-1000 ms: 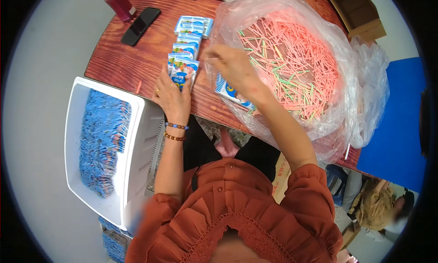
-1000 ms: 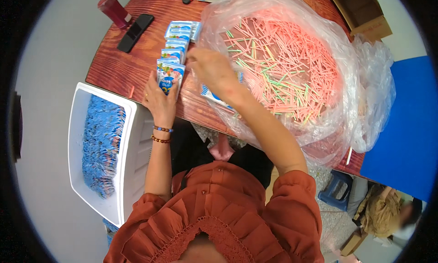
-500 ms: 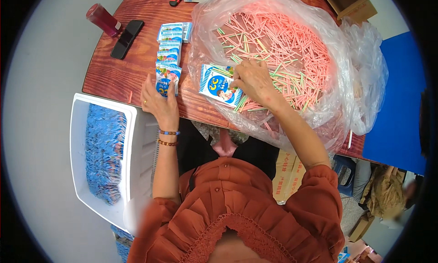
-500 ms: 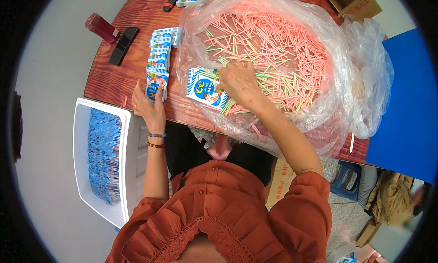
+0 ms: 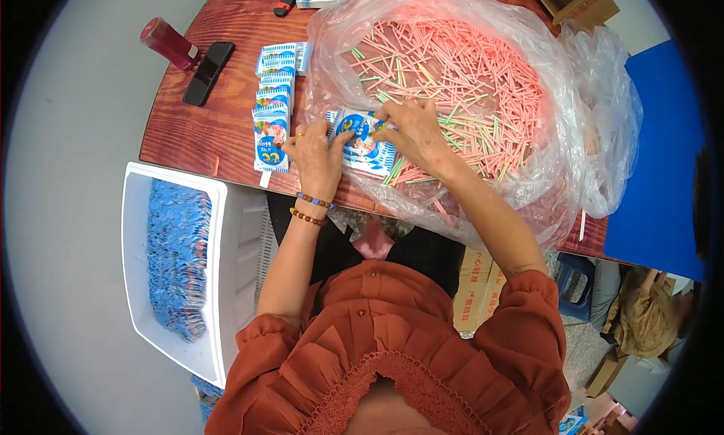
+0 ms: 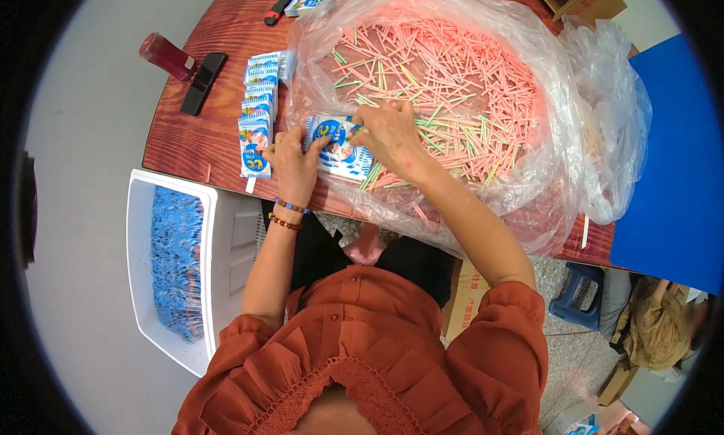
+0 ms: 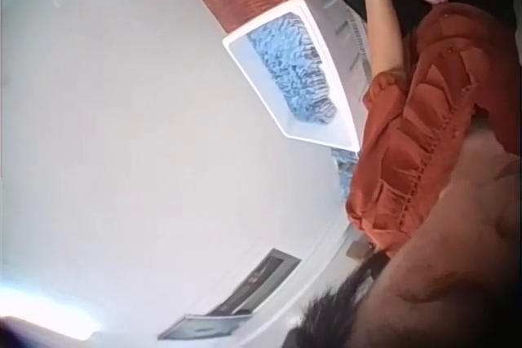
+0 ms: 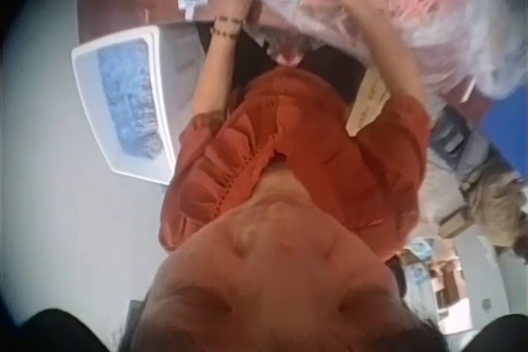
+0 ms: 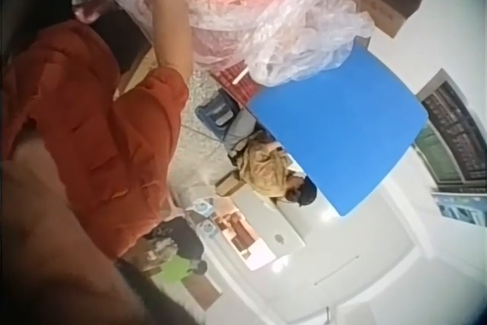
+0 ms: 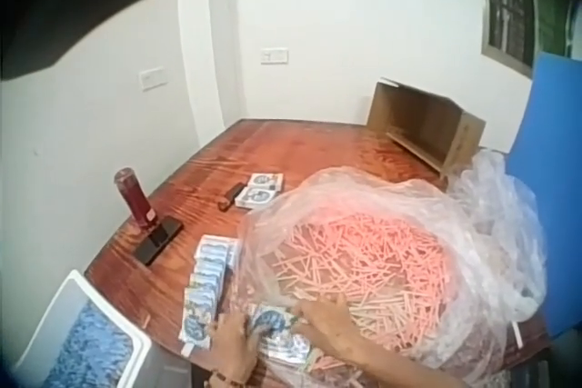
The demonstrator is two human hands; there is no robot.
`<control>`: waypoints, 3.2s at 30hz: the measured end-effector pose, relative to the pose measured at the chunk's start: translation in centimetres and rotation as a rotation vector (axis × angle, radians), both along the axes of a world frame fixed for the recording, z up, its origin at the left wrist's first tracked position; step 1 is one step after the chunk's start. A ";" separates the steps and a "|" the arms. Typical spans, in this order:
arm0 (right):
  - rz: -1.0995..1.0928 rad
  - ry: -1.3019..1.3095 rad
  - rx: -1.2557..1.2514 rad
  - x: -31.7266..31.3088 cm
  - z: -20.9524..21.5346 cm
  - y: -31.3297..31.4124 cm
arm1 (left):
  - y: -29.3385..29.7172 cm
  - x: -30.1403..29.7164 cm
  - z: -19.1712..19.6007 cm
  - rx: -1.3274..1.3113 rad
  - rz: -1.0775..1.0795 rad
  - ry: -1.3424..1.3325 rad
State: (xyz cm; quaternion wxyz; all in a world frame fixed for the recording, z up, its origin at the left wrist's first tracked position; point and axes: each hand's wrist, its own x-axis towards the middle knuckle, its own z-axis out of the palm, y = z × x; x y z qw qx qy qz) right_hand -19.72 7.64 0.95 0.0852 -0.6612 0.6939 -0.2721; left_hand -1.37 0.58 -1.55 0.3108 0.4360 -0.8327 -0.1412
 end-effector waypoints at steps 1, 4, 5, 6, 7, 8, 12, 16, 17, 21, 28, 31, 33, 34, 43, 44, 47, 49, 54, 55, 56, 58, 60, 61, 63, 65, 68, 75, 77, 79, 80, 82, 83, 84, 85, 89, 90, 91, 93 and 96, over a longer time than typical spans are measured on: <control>-0.001 -0.001 -0.002 -0.4 0.0 0.0 | -0.2 0.2 0.1 -0.027 -0.026 -0.009; 0.004 0.045 0.082 -1.0 1.0 0.0 | -0.1 -0.1 1.0 -0.060 -0.054 0.082; 0.037 0.065 -0.087 -1.0 1.3 0.0 | 0.0 -0.2 1.4 -0.071 -0.049 0.183; 0.071 0.086 -0.256 -1.0 1.7 0.0 | -0.1 -0.2 1.3 -0.074 -0.048 0.183; 0.072 0.086 -0.258 -1.2 2.2 0.0 | -0.3 -0.3 1.0 0.081 -0.112 0.383; 0.110 -0.031 -0.193 -1.4 3.1 0.0 | -0.3 -0.6 1.5 0.240 -0.177 0.582; 0.015 -0.896 0.077 -0.1 3.4 0.7 | 1.4 -0.9 3.3 0.737 -0.288 0.910; 0.092 -1.033 0.034 0.0 2.1 1.1 | 2.3 -1.1 2.8 0.897 -0.211 1.153; 0.093 -1.036 0.035 0.1 1.8 1.2 | 2.4 -1.1 2.6 0.931 -0.196 1.183; 0.054 -1.087 0.115 0.1 0.9 1.7 | 2.9 -1.0 1.6 0.934 -0.150 1.241; 0.078 -1.070 0.008 1.1 0.2 1.6 | 3.4 -1.3 1.8 0.943 -0.149 1.212; 0.038 -1.018 -0.010 1.6 0.5 1.7 | 3.3 -1.3 1.5 0.925 -0.151 1.238; 0.033 -1.045 -0.016 1.7 0.5 1.8 | 3.3 -1.4 1.4 0.962 -0.133 1.276; 0.011 -1.054 0.007 1.8 0.7 1.9 | 3.4 -1.4 1.5 0.961 -0.132 1.276; 0.090 -1.072 -0.228 -0.5 2.8 3.3 | 2.7 -0.4 1.7 1.115 -0.135 1.301; 0.072 -0.856 -0.311 -0.5 3.5 3.5 | 2.7 -0.5 1.7 1.115 -0.135 1.300; 0.229 -0.454 -0.422 -0.1 4.3 3.2 | 2.9 -0.6 2.1 1.138 -0.124 1.271; 0.249 -0.419 -0.411 0.4 5.0 2.9 | 3.1 -0.8 2.2 1.106 -0.150 1.239; 0.335 -0.003 -0.381 -1.1 4.4 2.4 | 3.3 -1.0 2.5 1.119 -0.148 1.277; 0.349 -0.030 -0.344 -1.3 4.4 2.4 | 3.2 -0.8 2.4 1.102 -0.183 1.282; 0.365 -0.055 -0.307 -1.5 4.3 2.5 | 3.1 -0.9 2.3 1.102 -0.186 1.285; 0.382 -0.106 -0.297 -0.8 4.0 2.2 | 3.3 -1.1 2.3 1.027 -0.158 1.150; 0.392 -0.159 -0.287 -0.2 3.9 1.9 | 3.7 -1.4 2.6 1.042 -0.150 1.147; 0.415 -0.167 -0.270 -0.2 3.9 1.7 | 3.7 -1.5 2.6 1.066 -0.143 1.185; 0.430 -0.176 -0.235 0.0 3.5 1.7 | 3.8 -1.5 2.9 1.086 -0.128 1.205; 0.508 -0.235 -0.215 -1.1 2.8 1.5 | 3.5 -1.2 2.4 1.080 -0.082 1.195; 0.459 -0.573 -0.033 -3.7 3.3 1.0 | 3.4 -0.4 2.3 1.061 -0.035 1.183; -0.316 0.090 -0.043 -11.5 1.4 -8.4 | 4.1 -0.5 1.6 1.071 -0.064 1.139; -0.469 0.456 0.074 -11.4 1.5 -9.9 | 4.2 -0.5 1.7 1.064 -0.057 1.151; -0.485 0.508 0.104 -11.5 1.2 -11.4 | 4.1 -0.4 1.8 1.058 -0.043 1.163; -0.508 0.554 0.134 -11.4 1.2 -12.1 | 3.9 -0.3 2.0 1.070 -0.030 1.167; -0.519 0.590 0.190 -11.0 1.1 -13.1 | 3.8 -0.2 1.9 1.082 -0.010 1.178; -0.542 0.624 0.243 -10.9 1.1 -13.5 | 3.7 -0.2 1.7 1.081 -0.028 1.182; -0.536 0.628 0.242 -10.9 1.0 -13.8 | 3.7 -0.1 1.7 1.080 -0.046 1.186; -0.529 0.643 0.261 -10.8 1.0 -14.0 | 3.7 -0.2 1.7 1.078 -0.042 1.192; -0.489 0.710 0.281 -11.8 0.1 -13.4 | 3.6 -0.3 1.8 1.081 -0.069 1.189; -0.477 0.713 0.277 -11.8 0.0 -12.9 | 3.7 0.0 1.9 1.082 -0.055 1.182; -0.435 0.711 0.242 -12.0 0.0 -12.3 | 3.7 0.2 2.0 1.076 -0.046 1.189; -0.377 0.689 0.176 -12.7 0.0 -11.2 | 3.7 0.2 2.2 1.068 -0.070 1.202; -0.260 0.708 0.151 -12.8 0.8 -9.9 | 3.6 0.5 2.3 1.050 -0.079 1.161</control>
